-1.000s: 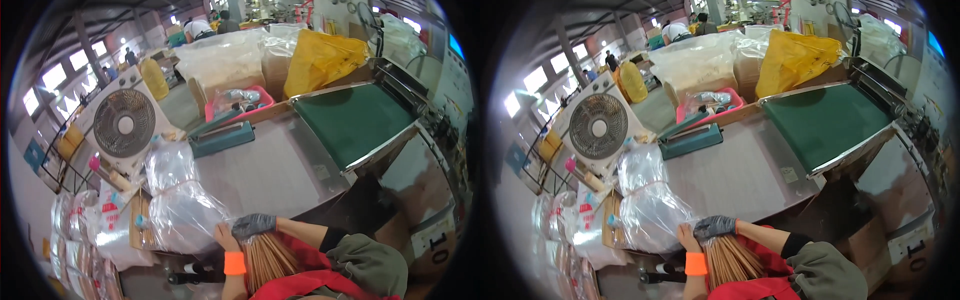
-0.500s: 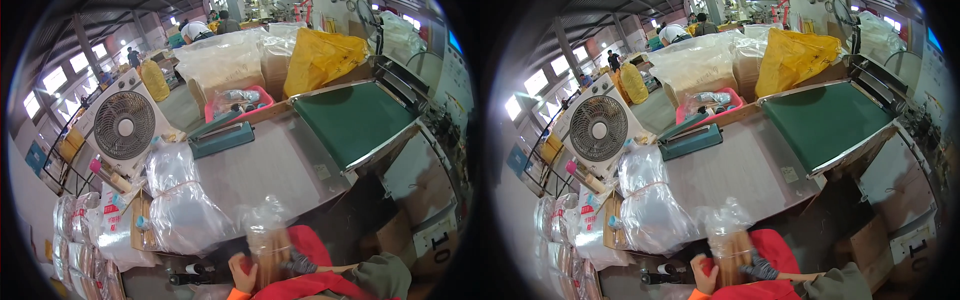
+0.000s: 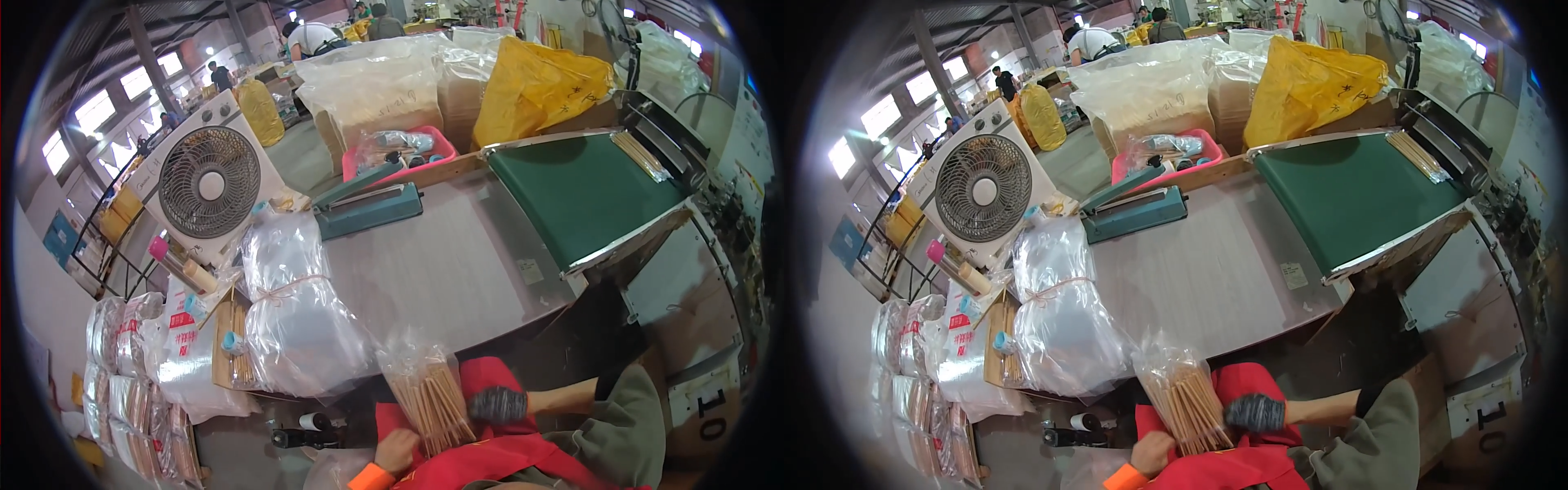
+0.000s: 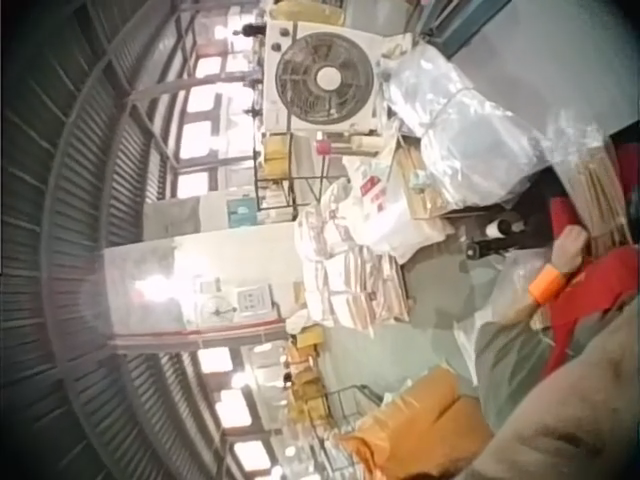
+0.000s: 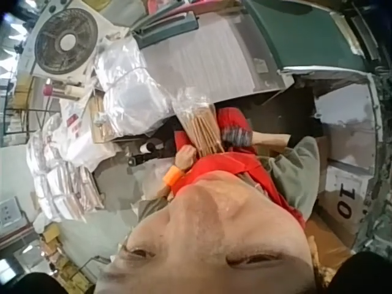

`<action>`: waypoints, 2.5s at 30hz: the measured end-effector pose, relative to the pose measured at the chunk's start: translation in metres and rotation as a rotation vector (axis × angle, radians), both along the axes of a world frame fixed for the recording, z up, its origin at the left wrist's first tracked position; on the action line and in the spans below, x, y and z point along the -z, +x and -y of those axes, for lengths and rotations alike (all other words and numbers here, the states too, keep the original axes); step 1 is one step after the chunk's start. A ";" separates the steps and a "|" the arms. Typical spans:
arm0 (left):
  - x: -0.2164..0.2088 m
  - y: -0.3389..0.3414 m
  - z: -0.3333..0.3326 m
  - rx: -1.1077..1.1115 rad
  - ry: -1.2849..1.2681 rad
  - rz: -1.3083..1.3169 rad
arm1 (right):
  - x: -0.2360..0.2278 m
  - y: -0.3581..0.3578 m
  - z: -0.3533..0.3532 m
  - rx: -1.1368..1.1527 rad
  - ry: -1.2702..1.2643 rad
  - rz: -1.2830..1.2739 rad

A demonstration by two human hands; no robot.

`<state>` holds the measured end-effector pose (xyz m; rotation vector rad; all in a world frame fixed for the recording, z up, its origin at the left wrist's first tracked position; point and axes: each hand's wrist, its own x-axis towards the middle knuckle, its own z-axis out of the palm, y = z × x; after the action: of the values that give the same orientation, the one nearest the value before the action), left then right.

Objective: The recorder is bundling wooden sticks, placing them into plastic bags, and using a heat sealer to seal the bags.

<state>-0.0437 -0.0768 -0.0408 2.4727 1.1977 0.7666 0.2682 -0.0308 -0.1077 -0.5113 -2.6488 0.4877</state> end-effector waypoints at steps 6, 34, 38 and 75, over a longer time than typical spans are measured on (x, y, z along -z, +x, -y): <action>-0.063 0.022 -0.044 -0.110 -0.073 0.325 | -0.116 -0.026 -0.044 -0.110 -0.031 -0.355; -0.248 0.029 -0.205 -0.003 -0.076 0.759 | -0.326 -0.070 -0.208 0.257 0.392 0.140; -0.164 0.037 -0.218 -0.247 0.591 0.492 | -0.304 -0.074 -0.242 0.310 0.697 -0.163; -0.155 -0.066 0.127 -0.529 -1.262 -0.261 | -0.138 -0.039 -0.530 0.882 0.083 -0.220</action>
<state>-0.1100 -0.2034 0.1146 1.2246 1.6963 -0.2559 0.2289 0.4992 0.0303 -1.3935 -1.9540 0.1379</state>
